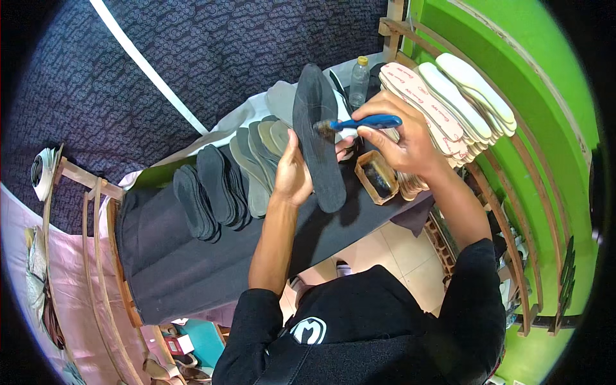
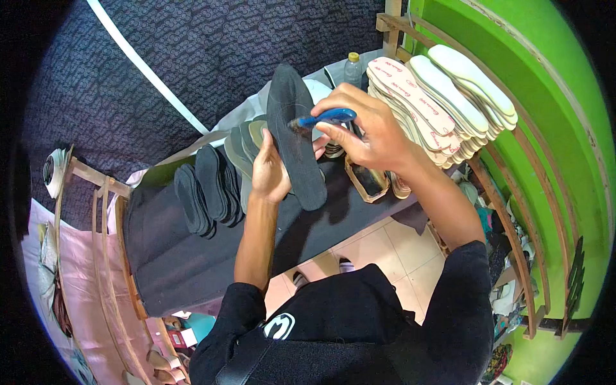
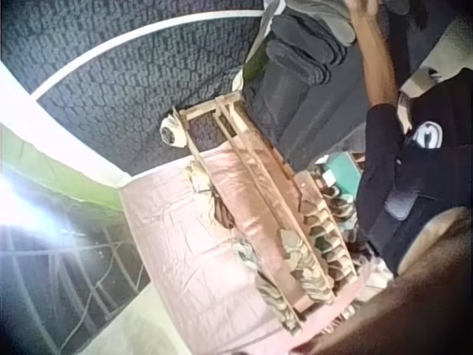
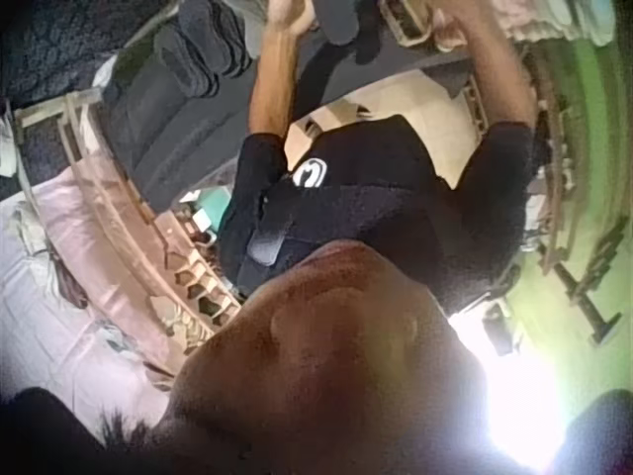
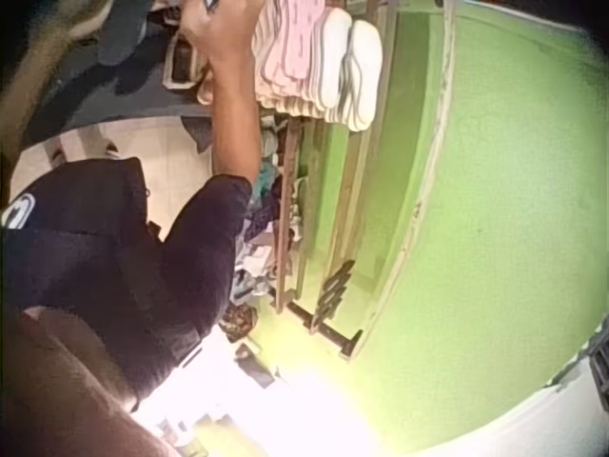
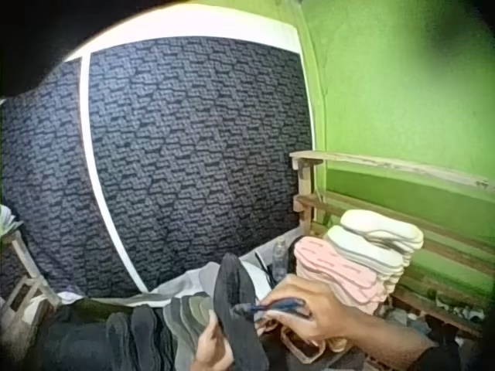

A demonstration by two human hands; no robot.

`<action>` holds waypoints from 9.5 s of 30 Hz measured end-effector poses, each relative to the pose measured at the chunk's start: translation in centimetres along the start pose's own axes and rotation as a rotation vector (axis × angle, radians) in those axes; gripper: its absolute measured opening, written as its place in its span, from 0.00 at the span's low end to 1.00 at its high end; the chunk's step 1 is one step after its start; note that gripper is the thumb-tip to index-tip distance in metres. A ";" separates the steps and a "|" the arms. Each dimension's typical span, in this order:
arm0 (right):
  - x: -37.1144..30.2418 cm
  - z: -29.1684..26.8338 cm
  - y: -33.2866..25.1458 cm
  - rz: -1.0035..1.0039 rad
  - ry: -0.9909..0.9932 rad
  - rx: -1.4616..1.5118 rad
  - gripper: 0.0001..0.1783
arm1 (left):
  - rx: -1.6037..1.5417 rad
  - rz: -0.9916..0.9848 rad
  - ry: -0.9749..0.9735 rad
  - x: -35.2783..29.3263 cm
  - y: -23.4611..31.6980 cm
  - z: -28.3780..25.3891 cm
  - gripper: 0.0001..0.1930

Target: Apply adhesive to shoe insoles using a brush.

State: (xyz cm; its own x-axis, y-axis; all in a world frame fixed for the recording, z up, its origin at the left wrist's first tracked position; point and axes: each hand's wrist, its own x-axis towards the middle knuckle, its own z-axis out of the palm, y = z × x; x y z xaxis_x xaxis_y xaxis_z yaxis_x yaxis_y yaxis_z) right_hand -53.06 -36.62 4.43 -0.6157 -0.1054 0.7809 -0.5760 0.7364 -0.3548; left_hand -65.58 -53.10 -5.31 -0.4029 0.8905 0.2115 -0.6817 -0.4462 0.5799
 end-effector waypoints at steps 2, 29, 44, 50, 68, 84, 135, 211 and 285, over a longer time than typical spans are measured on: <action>0.5 0.0 0.1 -0.051 0.036 -0.062 0.11 | -0.017 0.038 -0.014 0.0 0.3 0.4 0.38; 3.0 -2.2 1.6 -0.145 0.119 -0.123 0.10 | 0.095 0.031 -0.003 -0.4 -0.2 1.1 0.38; -5.1 1.6 -2.1 -0.137 -0.250 -0.005 0.18 | -0.029 0.029 0.028 -0.6 -0.4 -1.0 0.36; -2.5 -0.2 -0.9 0.096 -0.107 0.149 0.09 | -0.043 0.009 0.010 -0.8 -1.0 0.1 0.37; -2.5 2.6 -1.7 -0.283 0.013 -0.140 0.16 | -0.336 -0.006 -0.206 -1.5 -2.4 -2.0 0.31; 0.0 -0.1 -0.8 -0.267 0.137 -0.244 0.14 | 0.021 0.042 0.041 -1.8 -2.9 0.8 0.30; -2.6 -1.6 -2.6 -0.126 -0.166 -0.019 0.14 | -0.319 -0.079 -0.152 -1.5 -1.7 -1.0 0.33; -4.3 2.8 -3.8 -0.470 -0.251 -0.167 0.21 | -0.096 0.051 0.026 0.9 1.0 0.8 0.32; -10.1 2.9 -2.8 -0.132 -0.282 0.167 0.20 | -0.447 0.017 0.038 1.1 0.4 -3.5 0.35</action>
State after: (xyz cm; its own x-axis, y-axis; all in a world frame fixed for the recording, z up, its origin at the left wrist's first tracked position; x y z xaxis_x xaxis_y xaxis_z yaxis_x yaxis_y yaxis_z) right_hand -46.82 -39.55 -3.96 -0.6408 -0.3904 0.6610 -0.7264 0.5869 -0.3575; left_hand -68.39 -52.63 -7.61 -0.4329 0.8824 0.1843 -0.8682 -0.4631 0.1781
